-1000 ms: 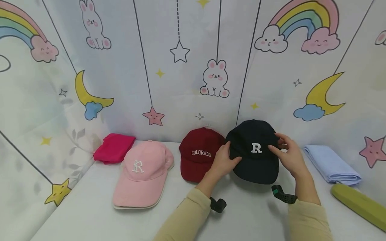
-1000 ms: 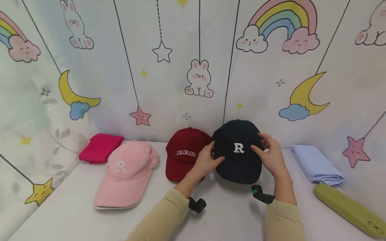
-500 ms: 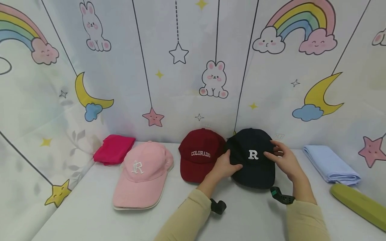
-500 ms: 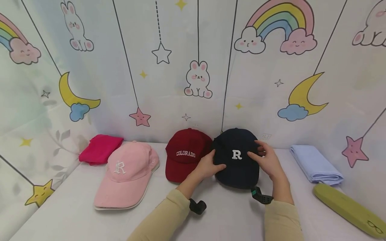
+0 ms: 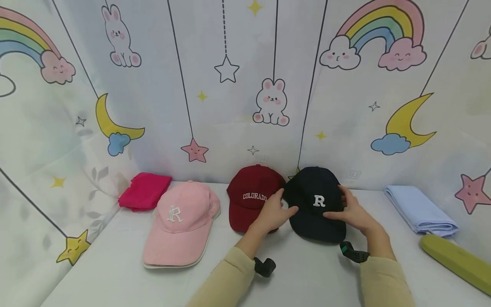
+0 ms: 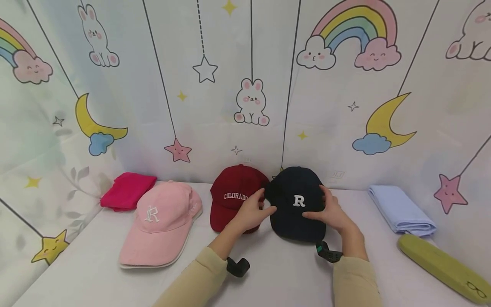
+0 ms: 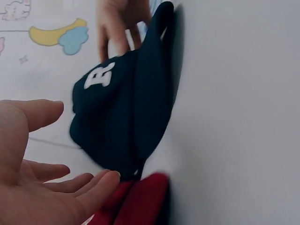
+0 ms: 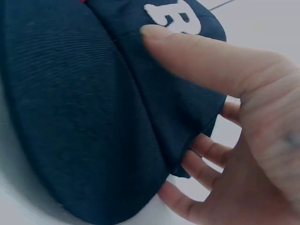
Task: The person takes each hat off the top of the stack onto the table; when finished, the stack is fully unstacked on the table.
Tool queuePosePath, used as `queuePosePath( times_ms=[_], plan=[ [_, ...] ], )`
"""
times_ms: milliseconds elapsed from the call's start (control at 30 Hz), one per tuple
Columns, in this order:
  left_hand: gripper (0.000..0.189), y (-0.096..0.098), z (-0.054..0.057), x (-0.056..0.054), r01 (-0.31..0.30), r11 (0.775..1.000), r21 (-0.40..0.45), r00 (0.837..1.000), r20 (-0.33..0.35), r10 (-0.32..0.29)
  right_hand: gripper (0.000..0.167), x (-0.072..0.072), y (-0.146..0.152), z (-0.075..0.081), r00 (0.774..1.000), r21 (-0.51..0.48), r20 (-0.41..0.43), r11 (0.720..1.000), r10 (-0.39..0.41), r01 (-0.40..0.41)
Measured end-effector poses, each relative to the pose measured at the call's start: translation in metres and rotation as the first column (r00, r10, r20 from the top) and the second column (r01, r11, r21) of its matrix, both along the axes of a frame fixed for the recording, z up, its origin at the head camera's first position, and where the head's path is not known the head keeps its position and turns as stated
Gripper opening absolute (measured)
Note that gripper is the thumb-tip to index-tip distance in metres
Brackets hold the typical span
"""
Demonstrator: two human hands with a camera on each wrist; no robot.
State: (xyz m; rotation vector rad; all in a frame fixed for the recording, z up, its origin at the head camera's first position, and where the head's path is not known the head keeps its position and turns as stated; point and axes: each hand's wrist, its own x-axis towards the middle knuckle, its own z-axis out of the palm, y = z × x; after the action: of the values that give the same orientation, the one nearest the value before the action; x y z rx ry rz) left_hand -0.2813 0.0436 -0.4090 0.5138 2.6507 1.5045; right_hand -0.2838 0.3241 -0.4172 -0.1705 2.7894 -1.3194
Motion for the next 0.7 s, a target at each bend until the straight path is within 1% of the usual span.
queuePosePath(
  times_ms=[100,200,333,400,533,633,700],
  plan=[
    [0.072,-0.018,0.003,0.006,0.000,0.999,0.039,0.999,-0.046,0.002,0.122,-0.001,-0.002,-0.002,1.000,0.037,-0.014,0.999,0.007,-0.007],
    [0.068,-0.038,0.006,0.014,-0.011,0.998,0.063,0.995,-0.099,0.018,0.124,-0.003,-0.004,-0.003,0.999,0.061,-0.036,0.998,-0.003,0.005],
    [0.064,-0.068,0.014,0.025,-0.030,0.995,0.093,0.981,-0.190,0.048,0.123,-0.004,-0.007,-0.007,0.997,0.070,-0.067,0.997,-0.029,0.034],
    [0.064,-0.082,0.019,0.029,-0.048,0.994,0.099,0.969,-0.235,0.070,0.122,-0.005,-0.009,-0.009,0.996,0.067,-0.080,0.997,-0.043,0.048],
    [0.064,-0.112,0.030,0.039,-0.120,0.987,0.103,0.948,-0.284,0.145,0.120,-0.006,-0.013,-0.011,0.994,0.060,-0.097,0.996,-0.057,0.063],
    [0.064,-0.137,0.037,0.048,-0.196,0.973,0.123,0.931,-0.290,0.224,0.119,-0.007,-0.016,-0.011,0.992,0.060,-0.111,0.996,-0.057,0.064],
    [0.065,-0.156,0.039,0.051,-0.242,0.961,0.134,0.913,-0.304,0.272,0.118,-0.007,-0.017,-0.011,0.991,0.059,-0.119,0.996,-0.058,0.065]
  ],
)
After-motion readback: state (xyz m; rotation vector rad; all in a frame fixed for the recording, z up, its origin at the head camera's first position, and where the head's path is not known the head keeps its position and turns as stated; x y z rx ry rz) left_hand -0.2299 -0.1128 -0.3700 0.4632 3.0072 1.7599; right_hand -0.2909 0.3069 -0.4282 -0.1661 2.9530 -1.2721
